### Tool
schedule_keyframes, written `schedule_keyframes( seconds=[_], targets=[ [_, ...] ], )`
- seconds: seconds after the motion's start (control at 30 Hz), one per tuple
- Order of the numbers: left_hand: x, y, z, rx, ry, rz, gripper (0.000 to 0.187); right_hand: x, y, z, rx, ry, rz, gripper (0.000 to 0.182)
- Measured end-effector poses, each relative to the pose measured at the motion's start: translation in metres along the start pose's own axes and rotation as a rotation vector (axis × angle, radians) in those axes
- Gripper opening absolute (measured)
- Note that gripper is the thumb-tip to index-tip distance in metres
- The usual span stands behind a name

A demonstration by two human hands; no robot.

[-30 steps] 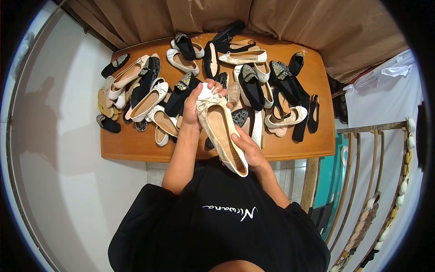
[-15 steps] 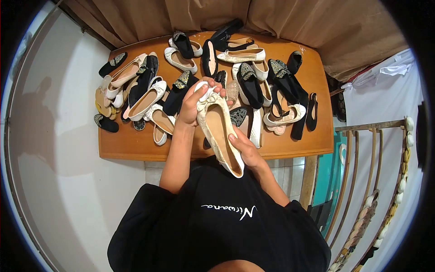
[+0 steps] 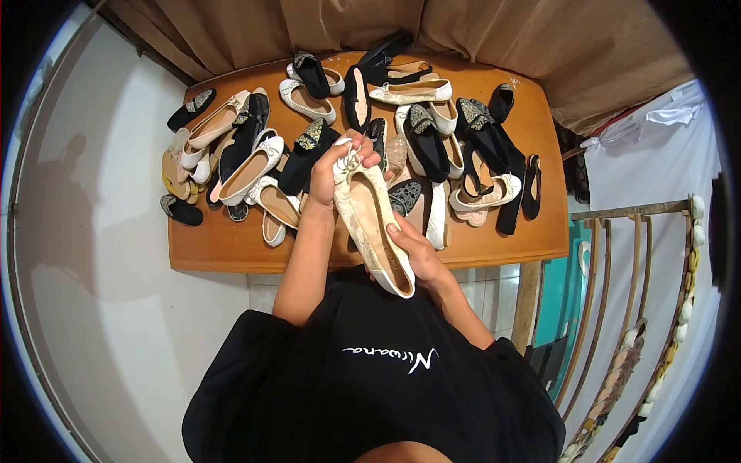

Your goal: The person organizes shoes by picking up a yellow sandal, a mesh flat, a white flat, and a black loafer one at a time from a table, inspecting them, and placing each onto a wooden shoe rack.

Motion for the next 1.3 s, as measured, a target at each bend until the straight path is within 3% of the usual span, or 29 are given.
schedule_keyframes(
  seconds=[0.1, 0.17, 0.2, 0.23, 0.33, 0.4, 0.43, 0.5, 0.63, 0.67, 0.73, 0.77, 0.83, 0.87, 1.03, 1.3],
  targets=[
    [0.003, -0.005, 0.002, 0.036, 0.034, 0.065, 0.015, 0.003, -0.004, -0.002, -0.014, -0.010, 0.000, 0.055],
    [0.003, 0.007, -0.001, 0.009, 0.010, -0.067, 0.022, 0.003, -0.007, -0.007, -0.024, -0.012, -0.008, 0.055],
    [0.006, -0.005, -0.002, 0.174, 0.059, 0.041, 0.036, -0.001, -0.004, -0.008, -0.067, 0.016, -0.076, 0.055],
    [0.007, -0.006, 0.000, 0.176, 0.069, 0.044, 0.036, -0.004, 0.000, -0.006, -0.110, 0.046, -0.145, 0.055],
    [0.011, 0.004, 0.005, 0.111, 0.055, -0.074, 0.067, -0.003, -0.010, -0.008, -0.268, -0.033, -0.046, 0.053],
    [0.013, 0.001, 0.010, 0.012, 0.036, -0.073, 0.073, -0.005, -0.020, -0.006, -0.394, -0.048, 0.102, 0.050],
    [0.013, 0.002, 0.015, -0.036, 0.037, -0.088, 0.075, -0.006, -0.019, -0.010, -0.407, -0.040, 0.078, 0.050],
    [0.010, 0.002, 0.024, -0.062, 0.069, -0.104, 0.075, -0.011, 0.001, -0.015, -0.399, -0.002, -0.205, 0.050],
    [-0.003, -0.005, 0.046, -0.079, 0.120, -0.101, 0.073, 0.021, 0.003, 0.007, -0.278, 0.302, -0.470, 0.064],
    [-0.005, -0.010, 0.052, -0.065, 0.148, -0.094, 0.071, 0.028, 0.006, 0.003, -0.282, 0.319, -0.483, 0.064],
    [-0.007, -0.027, 0.062, -0.074, 0.175, -0.065, 0.071, 0.057, 0.006, 0.022, -0.093, 0.679, -0.472, 0.086],
    [-0.007, -0.036, 0.068, -0.079, 0.188, -0.054, 0.072, 0.069, 0.012, 0.021, -0.098, 0.698, -0.490, 0.086],
    [-0.006, -0.049, 0.084, -0.111, 0.223, -0.041, 0.072, 0.103, -0.004, 0.037, 0.411, 0.915, -0.496, 0.110],
    [-0.005, -0.057, 0.094, -0.120, 0.256, -0.003, 0.072, 0.120, -0.005, 0.044, 0.641, 0.922, -0.613, 0.118],
    [0.017, -0.102, 0.161, -0.136, 0.379, 0.109, 0.069, 0.168, 0.027, 0.023, 0.584, 0.955, -0.848, 0.115],
    [0.069, -0.150, 0.285, -0.201, 0.507, 0.195, 0.069, 0.276, 0.085, 0.009, 0.209, 1.023, -0.908, 0.113]
  ],
)
Point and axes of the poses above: each hand's wrist, its own x-axis away from the middle knuckle, its own y-axis out of the back of the hand, z = x × y, the point moved 10 cm from there along -x, towards the middle knuckle, and after that the axes turned 15 degrees about -z, right-handed, at the moved point
